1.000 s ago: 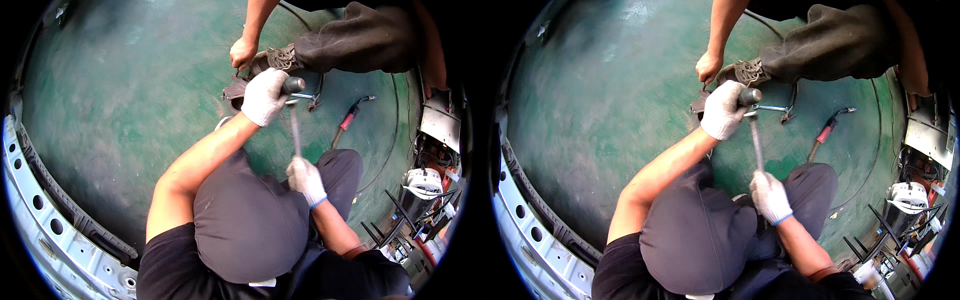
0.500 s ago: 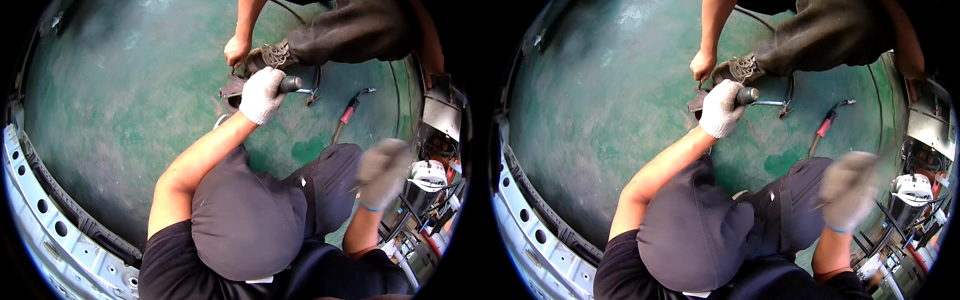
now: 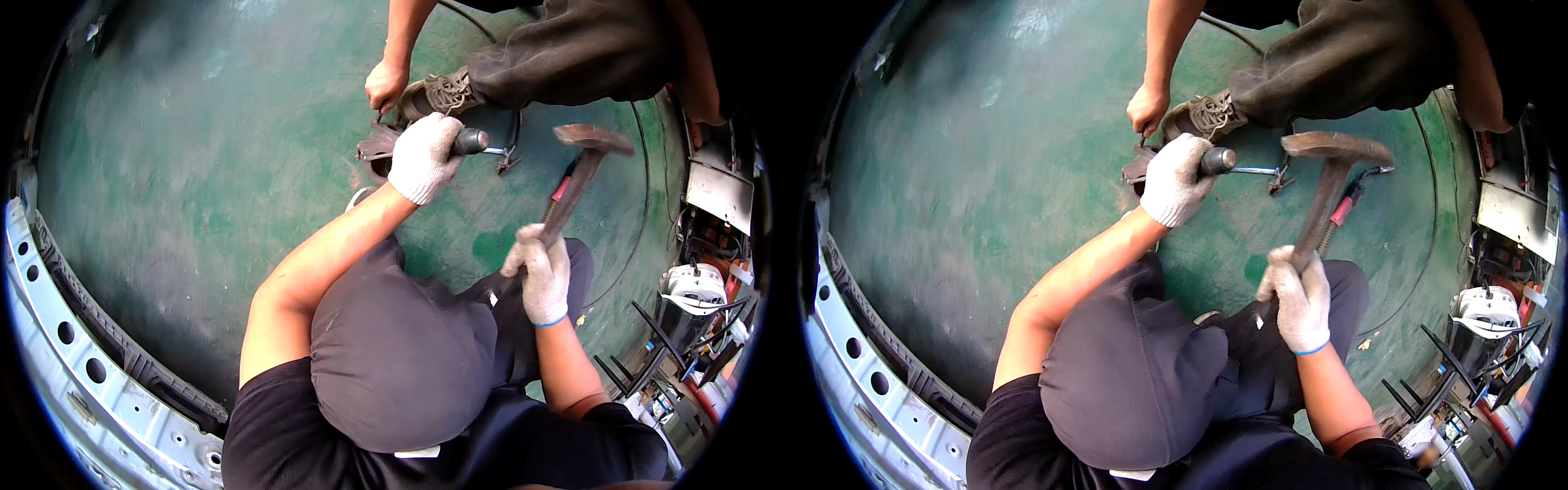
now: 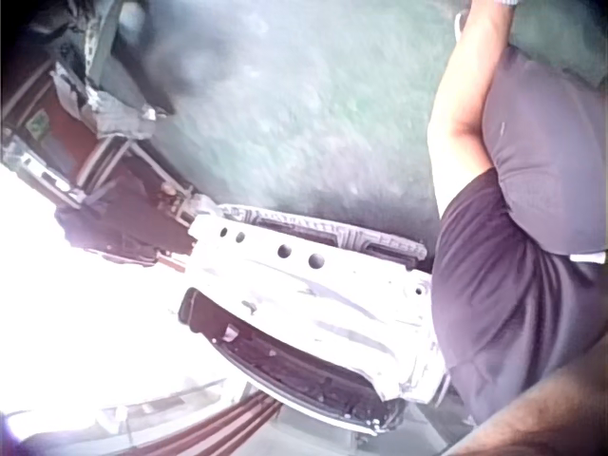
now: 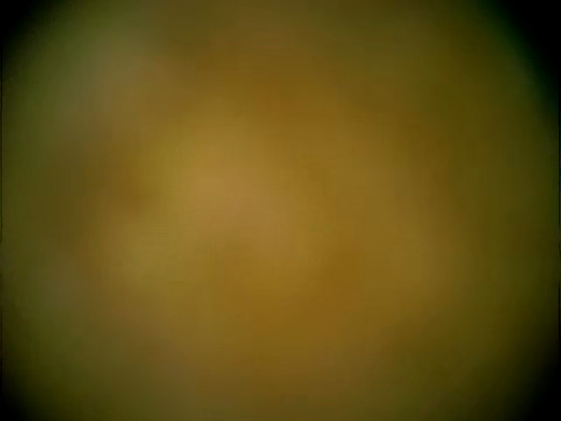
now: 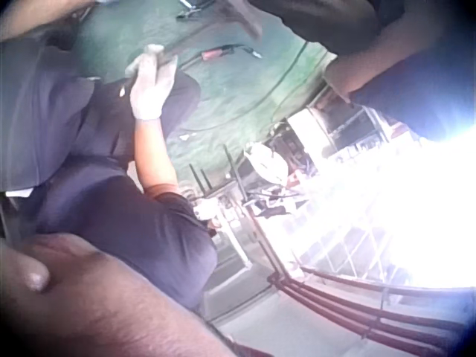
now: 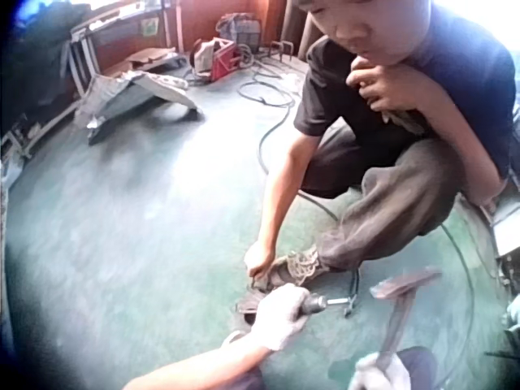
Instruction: The person sits on the floor and uses a wrench to loosen bolts on a brake caliper. They then retrieve a hammer and punch, and repeatedly strike the punch to remove a pin from the caliper. The person briefly walks to a nearby car to retrieve a tool before returning to continue the repair.
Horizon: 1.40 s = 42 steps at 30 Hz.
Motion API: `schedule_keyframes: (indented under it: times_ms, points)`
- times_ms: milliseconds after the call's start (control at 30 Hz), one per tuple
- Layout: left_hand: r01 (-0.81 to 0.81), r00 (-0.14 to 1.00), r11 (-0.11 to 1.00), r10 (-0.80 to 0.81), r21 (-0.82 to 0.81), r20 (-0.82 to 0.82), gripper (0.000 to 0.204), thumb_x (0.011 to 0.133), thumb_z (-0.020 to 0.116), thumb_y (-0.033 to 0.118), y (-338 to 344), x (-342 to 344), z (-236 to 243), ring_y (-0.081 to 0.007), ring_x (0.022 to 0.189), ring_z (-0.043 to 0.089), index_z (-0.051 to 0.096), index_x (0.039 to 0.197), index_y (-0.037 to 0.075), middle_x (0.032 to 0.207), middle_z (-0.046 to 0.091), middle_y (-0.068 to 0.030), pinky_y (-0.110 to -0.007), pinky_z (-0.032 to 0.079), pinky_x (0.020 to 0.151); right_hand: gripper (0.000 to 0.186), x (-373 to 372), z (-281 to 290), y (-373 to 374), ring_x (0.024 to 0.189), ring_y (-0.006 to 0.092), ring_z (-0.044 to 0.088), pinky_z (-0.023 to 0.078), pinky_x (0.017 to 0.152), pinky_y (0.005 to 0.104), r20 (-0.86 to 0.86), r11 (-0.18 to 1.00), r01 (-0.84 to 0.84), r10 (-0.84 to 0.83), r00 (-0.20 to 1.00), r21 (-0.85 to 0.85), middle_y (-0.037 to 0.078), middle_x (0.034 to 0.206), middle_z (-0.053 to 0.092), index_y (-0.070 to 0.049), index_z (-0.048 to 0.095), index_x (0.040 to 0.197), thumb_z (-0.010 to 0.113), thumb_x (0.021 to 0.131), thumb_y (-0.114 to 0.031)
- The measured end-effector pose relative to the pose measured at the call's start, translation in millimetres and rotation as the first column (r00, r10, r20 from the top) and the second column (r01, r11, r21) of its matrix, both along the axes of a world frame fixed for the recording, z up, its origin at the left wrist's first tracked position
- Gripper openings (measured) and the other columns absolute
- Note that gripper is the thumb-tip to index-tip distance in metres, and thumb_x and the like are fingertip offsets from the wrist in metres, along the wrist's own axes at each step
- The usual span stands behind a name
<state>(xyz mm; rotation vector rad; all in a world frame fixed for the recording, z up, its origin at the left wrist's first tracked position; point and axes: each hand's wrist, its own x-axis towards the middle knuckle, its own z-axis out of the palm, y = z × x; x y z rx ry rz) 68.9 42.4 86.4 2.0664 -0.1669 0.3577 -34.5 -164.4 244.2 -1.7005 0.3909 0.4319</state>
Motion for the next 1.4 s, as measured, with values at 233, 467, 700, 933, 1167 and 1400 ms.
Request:
schedule_keyframes:
  times_ms: [233,467,700,933,1167,1400]
  points:
    - [0.007,1.0,1.0,-0.007,-0.021,-0.001,0.03,0.076,0.08,0.006,-1,2,2,-0.0407,0.085,0.066,0.066,0.103,0.007,0.091,0.063,-0.0164,-0.046,0.054,0.076,0.054,-2,-20,1,0.05,0.008,0.043,0.036,0.046,0.0255,-0.183,0.957,-0.012,0.067,0.981,0.288,-0.001,0.068,0.05,-0.002,0.061,0.107,0.056,0.11,-0.056]
    - [0.005,1.0,1.0,-0.005,-0.023,0.024,0.03,0.077,0.078,0.008,1,1,-6,-0.0392,0.087,0.064,0.064,0.103,0.008,0.092,0.062,-0.0155,-0.048,0.053,0.077,0.047,10,8,-7,0.054,0.0077,0.044,0.038,0.05,0.0247,-0.216,0.987,-0.055,0.087,0.973,0.152,-0.001,0.069,0.052,-0.002,0.062,0.113,0.053,0.113,-0.048]
    - [0.003,1.0,1.0,-0.004,-0.029,-0.003,0.03,0.078,0.081,0.009,0,0,-2,-0.0393,0.087,0.065,0.065,0.103,0.007,0.092,0.063,-0.0155,-0.048,0.053,0.077,0.02,17,28,4,0.052,0.0094,0.05,0.044,0.048,0.0269,-0.229,0.99,-0.056,0.085,0.97,0.13,0.001,0.069,0.054,-0.004,0.06,0.108,0.062,0.109,-0.024]
    - [0.006,1.0,1.0,-0.006,-0.025,0.001,0.026,0.081,0.079,0.005,2,-2,0,-0.0392,0.085,0.067,0.066,0.104,0.005,0.093,0.066,-0.0163,-0.044,0.054,0.077,0.061,35,73,-23,0.042,0.0097,0.042,0.038,0.041,0.0267,-0.127,0.961,-0.055,0.092,0.988,0.272,-0.001,0.059,0.048,-0.003,0.061,0.107,0.039,0.114,-0.06]
    - [-0.012,1.0,1.0,0.012,-0.017,-0.012,0.024,0.083,0.078,0.005,7,4,-1,-0.0383,0.085,0.067,0.066,0.103,0.005,0.092,0.065,-0.0165,-0.044,0.055,0.078,0.045,-10,12,-38,0.063,0.014,0.055,0.049,0.055,0.0317,-0.046,0.68,0.24,-0.29,0.956,0.693,0.001,0.08,0.059,-0.009,0.064,0.101,0.048,0.114,-0.049]
    - [0.039,0.996,0.999,-0.041,-0.028,-0.076,0.029,0.078,0.081,0.012,5,-4,4,-0.0388,0.089,0.066,0.065,0.102,0.009,0.093,0.064,-0.015,-0.047,0.054,0.078,0.067,20,16,-6,0.044,0.0114,0.044,0.034,0.04,0.0291,0.021,0.883,0.14,-0.167,0.986,0.448,0.0,0.059,0.048,-0.005,0.062,0.095,0.048,0.107,-0.07]
